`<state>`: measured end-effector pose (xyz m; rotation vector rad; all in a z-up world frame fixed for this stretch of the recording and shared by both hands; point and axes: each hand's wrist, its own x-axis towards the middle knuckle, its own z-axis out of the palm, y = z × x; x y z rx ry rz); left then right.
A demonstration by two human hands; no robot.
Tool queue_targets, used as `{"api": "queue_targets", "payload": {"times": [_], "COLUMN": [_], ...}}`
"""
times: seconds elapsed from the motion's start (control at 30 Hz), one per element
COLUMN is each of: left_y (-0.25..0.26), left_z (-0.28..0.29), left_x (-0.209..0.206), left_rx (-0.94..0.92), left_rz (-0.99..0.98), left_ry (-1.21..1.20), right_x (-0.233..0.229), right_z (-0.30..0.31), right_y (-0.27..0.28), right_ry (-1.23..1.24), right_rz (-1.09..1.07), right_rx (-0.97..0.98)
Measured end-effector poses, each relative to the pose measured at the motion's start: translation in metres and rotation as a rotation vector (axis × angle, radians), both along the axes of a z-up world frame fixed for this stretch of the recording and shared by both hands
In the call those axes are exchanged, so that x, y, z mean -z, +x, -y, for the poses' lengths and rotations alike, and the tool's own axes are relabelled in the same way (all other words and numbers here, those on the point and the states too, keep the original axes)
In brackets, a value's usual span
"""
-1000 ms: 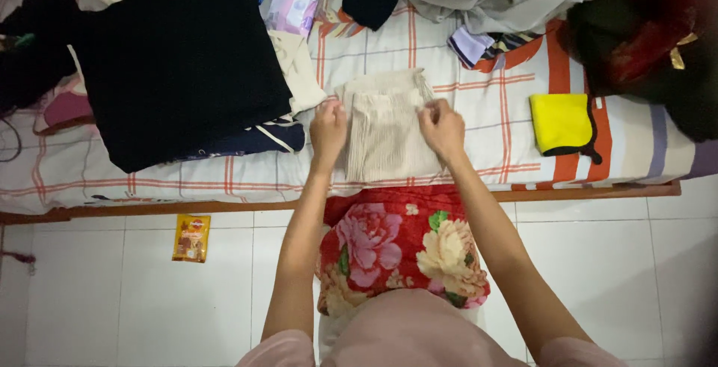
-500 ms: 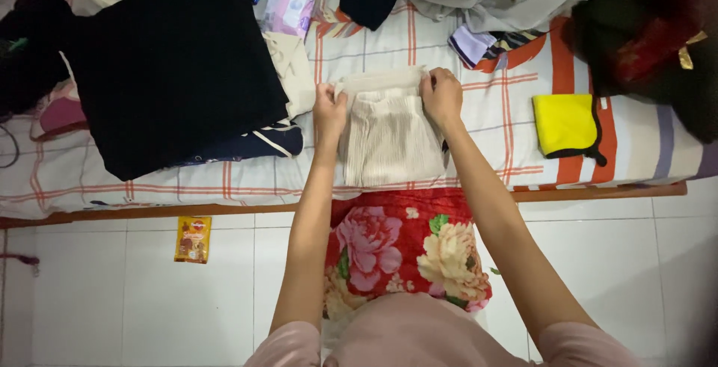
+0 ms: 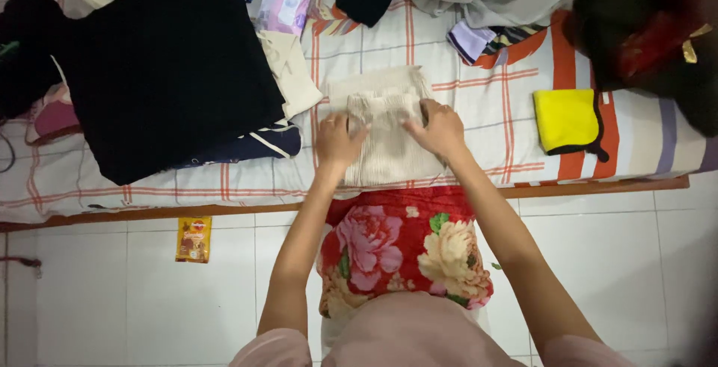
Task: Folding various pieces of laundry on a bed including tops and pants
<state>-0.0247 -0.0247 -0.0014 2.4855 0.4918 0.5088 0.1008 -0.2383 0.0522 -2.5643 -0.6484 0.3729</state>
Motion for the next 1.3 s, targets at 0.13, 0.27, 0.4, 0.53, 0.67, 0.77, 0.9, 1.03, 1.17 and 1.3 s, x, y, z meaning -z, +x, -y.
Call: {"api": "queue_targets", "payload": {"times": [0.13, 0.27, 0.4, 0.53, 0.67, 0.77, 0.9, 1.03, 1.17, 1.3], "left_y": [0.005, 0.005, 0.007, -0.005, -0.015, -0.017, -0.017, -0.05, -0.069, -0.066], "left_z": [0.011, 0.019, 0.005, -0.002, 0.002, 0.005, -0.008, -0.013, -0.026, -0.052], "left_x": [0.033, 0.011, 0.004, 0.003, 0.011, 0.048, 0.118, 0.047, 0.067, -0.002], "left_rx": [-0.001, -0.035, -0.099, -0.114, -0.236, -0.228, -0.144, -0.123, 0.143, 0.194], "left_rz": [0.017, -0.041, 0.094, 0.248, -0.128, -0.216, 0.105, 0.105, 0.099, 0.123], "left_ry": [0.148, -0.31, -0.44, -0.065, -0.121, -0.208, -0.369, -0.697, -0.659, -0.566], "right_x": [0.014, 0.013, 0.016, 0.016, 0.021, 0.029, 0.018, 0.062, 0.059, 0.015], "right_z": [-0.003, -0.015, -0.027, -0.032, -0.023, -0.018, -0.009, 0.034, 0.041, 0.011], "right_y": [-0.009, -0.007, 0.004, 0.014, -0.003, -0.026, -0.05, -0.051, -0.065, -0.065], "right_ry": [0.316, 0.298, 0.44, 0.379, 0.0, 0.036, 0.085, 0.687, 0.858, 0.895], "right_rz": [0.349, 0.277, 0.385, 0.408, 0.623, 0.218, -0.249, -0.146, -0.675, -0.513], "right_rx": [-0.034, -0.01, -0.039, -0.052, 0.137, 0.198, 0.233, 0.08, 0.203, 0.007]}}
